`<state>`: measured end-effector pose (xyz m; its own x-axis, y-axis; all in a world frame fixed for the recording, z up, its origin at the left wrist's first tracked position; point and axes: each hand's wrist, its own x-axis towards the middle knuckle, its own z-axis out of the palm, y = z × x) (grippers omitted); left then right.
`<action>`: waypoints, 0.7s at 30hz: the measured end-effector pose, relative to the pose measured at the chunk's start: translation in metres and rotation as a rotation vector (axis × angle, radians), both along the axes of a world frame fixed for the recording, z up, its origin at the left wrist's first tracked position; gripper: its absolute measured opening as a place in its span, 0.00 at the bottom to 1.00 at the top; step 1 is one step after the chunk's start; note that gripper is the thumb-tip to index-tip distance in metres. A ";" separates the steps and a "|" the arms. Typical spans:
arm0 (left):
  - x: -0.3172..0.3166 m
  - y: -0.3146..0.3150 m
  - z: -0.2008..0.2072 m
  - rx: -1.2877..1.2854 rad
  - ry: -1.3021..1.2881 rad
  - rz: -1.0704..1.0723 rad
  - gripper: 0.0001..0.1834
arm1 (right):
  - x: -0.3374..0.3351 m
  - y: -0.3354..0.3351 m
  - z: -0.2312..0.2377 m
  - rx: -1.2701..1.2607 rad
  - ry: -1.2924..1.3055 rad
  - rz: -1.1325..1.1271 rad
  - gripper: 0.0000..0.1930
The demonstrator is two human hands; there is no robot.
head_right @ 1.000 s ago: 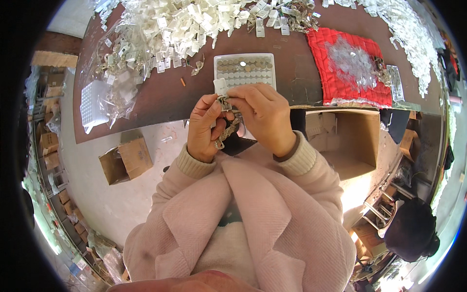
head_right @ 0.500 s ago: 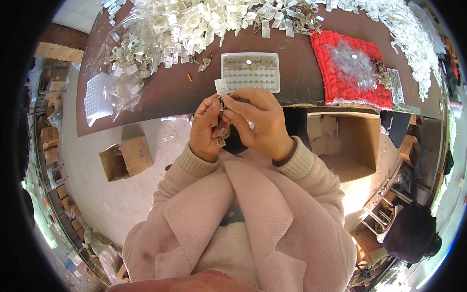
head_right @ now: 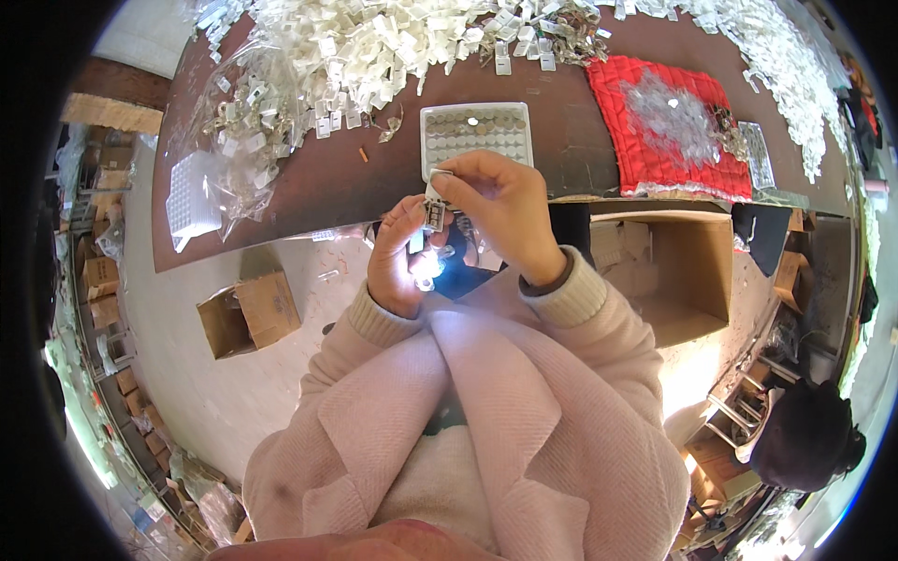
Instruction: The person repeatedly picks small white plastic housings and metallic components from a table, inserts the metal piece into the housing, and tests the assembly by activating a small light. After each test, the person places the assembled unit into a white tray and repeats the process with new parts.
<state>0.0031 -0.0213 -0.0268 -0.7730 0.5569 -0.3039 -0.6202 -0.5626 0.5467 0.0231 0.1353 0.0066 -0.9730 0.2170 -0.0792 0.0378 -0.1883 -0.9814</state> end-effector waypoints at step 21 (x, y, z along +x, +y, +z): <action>0.010 0.004 0.003 0.253 -0.188 -0.036 0.16 | 0.002 -0.009 -0.007 0.534 0.714 -0.023 0.14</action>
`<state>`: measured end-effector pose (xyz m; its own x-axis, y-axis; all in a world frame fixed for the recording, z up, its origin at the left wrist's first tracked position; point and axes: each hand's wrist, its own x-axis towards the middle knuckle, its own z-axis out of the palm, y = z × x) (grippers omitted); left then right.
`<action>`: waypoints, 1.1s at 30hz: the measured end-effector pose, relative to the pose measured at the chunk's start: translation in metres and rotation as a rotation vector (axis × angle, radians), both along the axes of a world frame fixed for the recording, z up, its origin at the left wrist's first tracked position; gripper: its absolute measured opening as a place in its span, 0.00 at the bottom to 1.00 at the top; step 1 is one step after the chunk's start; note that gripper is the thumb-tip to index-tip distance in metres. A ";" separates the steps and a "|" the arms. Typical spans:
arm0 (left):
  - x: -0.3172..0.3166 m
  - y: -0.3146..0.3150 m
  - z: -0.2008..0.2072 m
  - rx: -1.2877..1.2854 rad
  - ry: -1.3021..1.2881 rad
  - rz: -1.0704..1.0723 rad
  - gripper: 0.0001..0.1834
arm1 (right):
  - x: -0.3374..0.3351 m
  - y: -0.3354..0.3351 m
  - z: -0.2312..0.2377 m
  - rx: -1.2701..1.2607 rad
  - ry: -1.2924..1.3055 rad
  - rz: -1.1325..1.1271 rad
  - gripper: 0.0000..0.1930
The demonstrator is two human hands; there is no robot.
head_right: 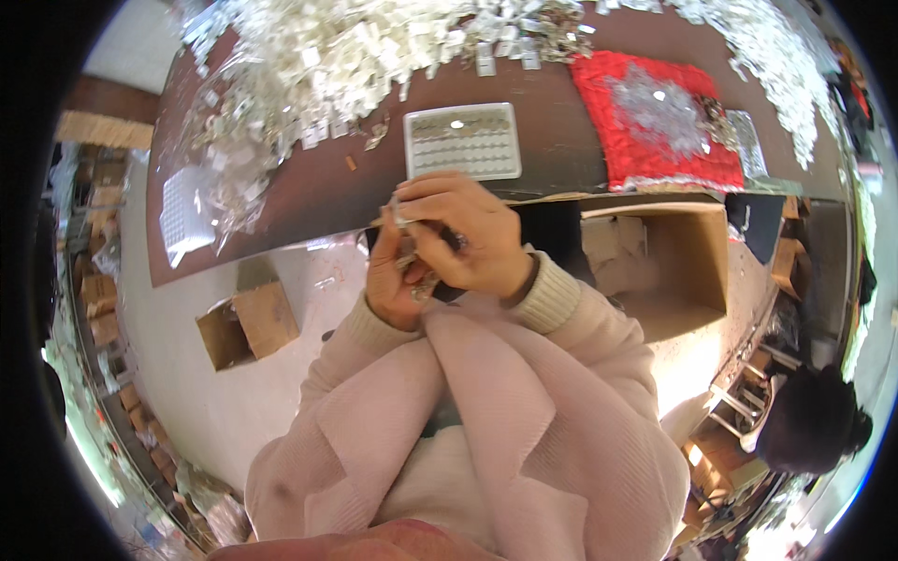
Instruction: The person repeatedly picks small white plastic housings and metallic components from a table, inserts the metal piece into the housing, and tests the assembly by activating a small light. After each test, the person places the assembled unit into a white tray and repeats the process with new parts.
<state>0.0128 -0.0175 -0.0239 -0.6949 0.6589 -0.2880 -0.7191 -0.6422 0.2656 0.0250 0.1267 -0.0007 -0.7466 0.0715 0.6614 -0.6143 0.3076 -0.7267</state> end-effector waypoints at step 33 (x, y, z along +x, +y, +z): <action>-0.010 0.013 -0.008 -0.072 0.147 -0.021 0.16 | 0.035 0.200 -0.040 0.346 -0.505 -0.752 0.06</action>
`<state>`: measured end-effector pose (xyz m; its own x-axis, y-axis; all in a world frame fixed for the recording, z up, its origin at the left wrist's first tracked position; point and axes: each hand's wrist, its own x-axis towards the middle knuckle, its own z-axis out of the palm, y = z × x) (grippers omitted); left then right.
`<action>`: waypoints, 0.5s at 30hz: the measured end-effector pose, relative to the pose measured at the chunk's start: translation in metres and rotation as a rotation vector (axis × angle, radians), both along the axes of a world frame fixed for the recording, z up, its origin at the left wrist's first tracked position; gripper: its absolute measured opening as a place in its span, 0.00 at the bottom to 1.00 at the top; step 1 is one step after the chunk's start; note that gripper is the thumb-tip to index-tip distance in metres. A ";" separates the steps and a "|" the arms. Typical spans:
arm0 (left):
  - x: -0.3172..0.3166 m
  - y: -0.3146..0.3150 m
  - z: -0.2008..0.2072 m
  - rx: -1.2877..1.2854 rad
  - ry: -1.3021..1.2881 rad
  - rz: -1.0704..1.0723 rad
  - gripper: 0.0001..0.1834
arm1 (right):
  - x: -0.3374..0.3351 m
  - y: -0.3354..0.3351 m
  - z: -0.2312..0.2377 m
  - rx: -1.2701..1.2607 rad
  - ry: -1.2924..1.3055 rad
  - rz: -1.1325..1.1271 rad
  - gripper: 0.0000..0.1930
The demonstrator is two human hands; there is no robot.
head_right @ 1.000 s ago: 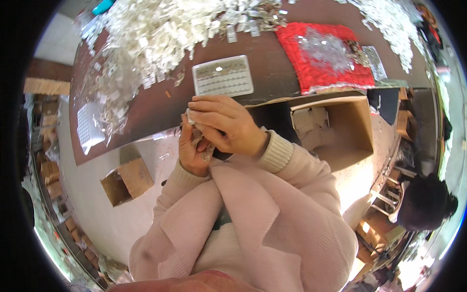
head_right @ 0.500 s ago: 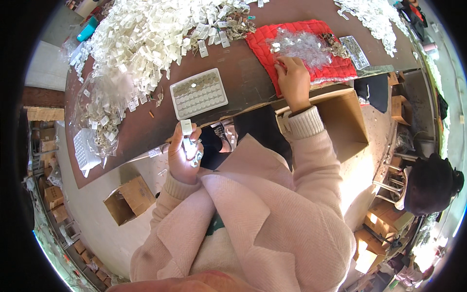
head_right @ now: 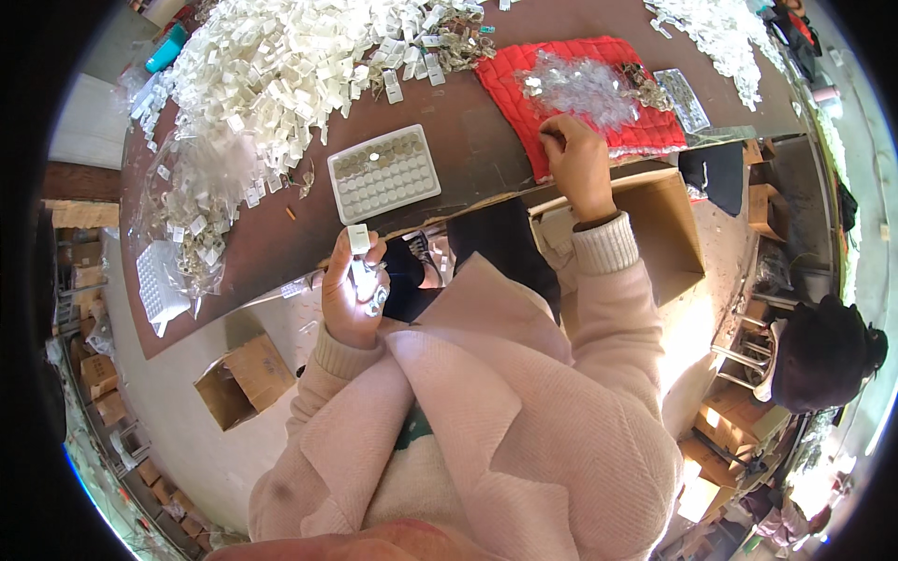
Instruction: The person repeatedly picks small white plastic housings and metallic components from a table, inserts the metal piece into the housing, and tests the assembly by activating a small light. After each test, the person places the assembled unit into a white tray and repeats the process with new parts.
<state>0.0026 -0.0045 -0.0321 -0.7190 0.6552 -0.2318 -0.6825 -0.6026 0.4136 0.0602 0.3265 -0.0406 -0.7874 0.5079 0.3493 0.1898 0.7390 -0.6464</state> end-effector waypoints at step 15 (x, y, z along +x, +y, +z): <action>0.003 0.000 0.003 -0.058 0.040 0.031 0.15 | -0.003 0.005 0.003 0.045 0.080 -0.154 0.07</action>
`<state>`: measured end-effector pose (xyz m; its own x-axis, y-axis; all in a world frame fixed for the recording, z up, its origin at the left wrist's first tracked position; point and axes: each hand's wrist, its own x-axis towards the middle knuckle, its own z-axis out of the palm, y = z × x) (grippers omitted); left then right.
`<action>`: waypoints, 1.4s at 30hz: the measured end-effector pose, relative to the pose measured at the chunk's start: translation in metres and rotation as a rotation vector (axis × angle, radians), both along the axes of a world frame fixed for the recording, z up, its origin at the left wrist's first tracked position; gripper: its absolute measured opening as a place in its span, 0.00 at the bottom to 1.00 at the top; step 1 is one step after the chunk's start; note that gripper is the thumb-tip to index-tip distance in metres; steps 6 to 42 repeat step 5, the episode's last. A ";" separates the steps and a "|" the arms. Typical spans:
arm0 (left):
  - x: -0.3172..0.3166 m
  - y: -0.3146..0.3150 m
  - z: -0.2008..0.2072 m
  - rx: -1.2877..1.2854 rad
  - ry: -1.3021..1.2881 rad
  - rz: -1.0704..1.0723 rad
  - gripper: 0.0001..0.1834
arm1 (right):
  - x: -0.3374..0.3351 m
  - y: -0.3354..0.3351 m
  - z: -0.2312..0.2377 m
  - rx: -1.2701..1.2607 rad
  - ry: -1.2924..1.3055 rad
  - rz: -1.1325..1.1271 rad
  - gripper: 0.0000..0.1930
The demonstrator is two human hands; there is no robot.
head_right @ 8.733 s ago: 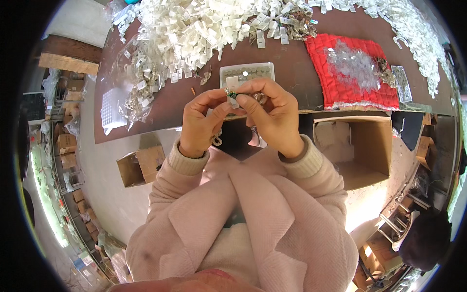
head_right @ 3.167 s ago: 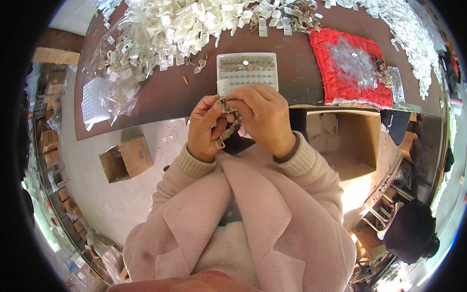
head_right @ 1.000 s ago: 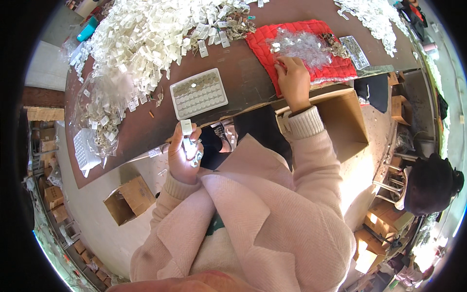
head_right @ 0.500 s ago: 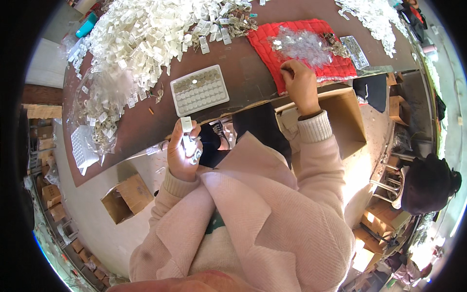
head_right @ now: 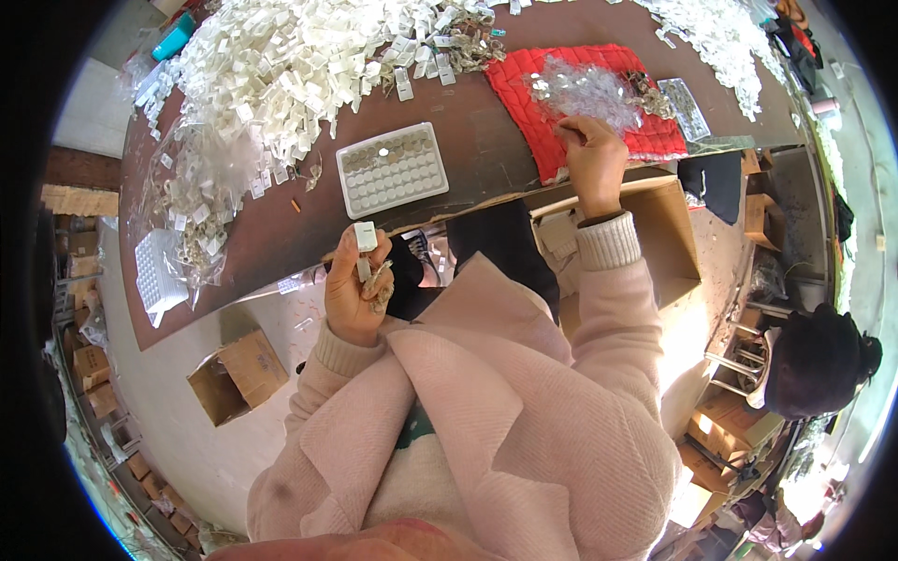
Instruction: The person repeatedly picks small white plastic housings and metallic components from a table, inserts the metal piece into the housing, and tests the assembly by activating a small light. After each test, the person places the assembled unit into a white tray and repeats the process with new parts.
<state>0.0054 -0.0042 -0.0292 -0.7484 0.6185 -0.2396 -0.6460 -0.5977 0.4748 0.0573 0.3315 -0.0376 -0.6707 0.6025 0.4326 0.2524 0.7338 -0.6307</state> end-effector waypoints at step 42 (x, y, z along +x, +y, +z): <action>0.005 -0.004 0.011 -0.140 -0.063 0.005 0.15 | -0.002 -0.009 0.017 -0.120 0.092 0.043 0.06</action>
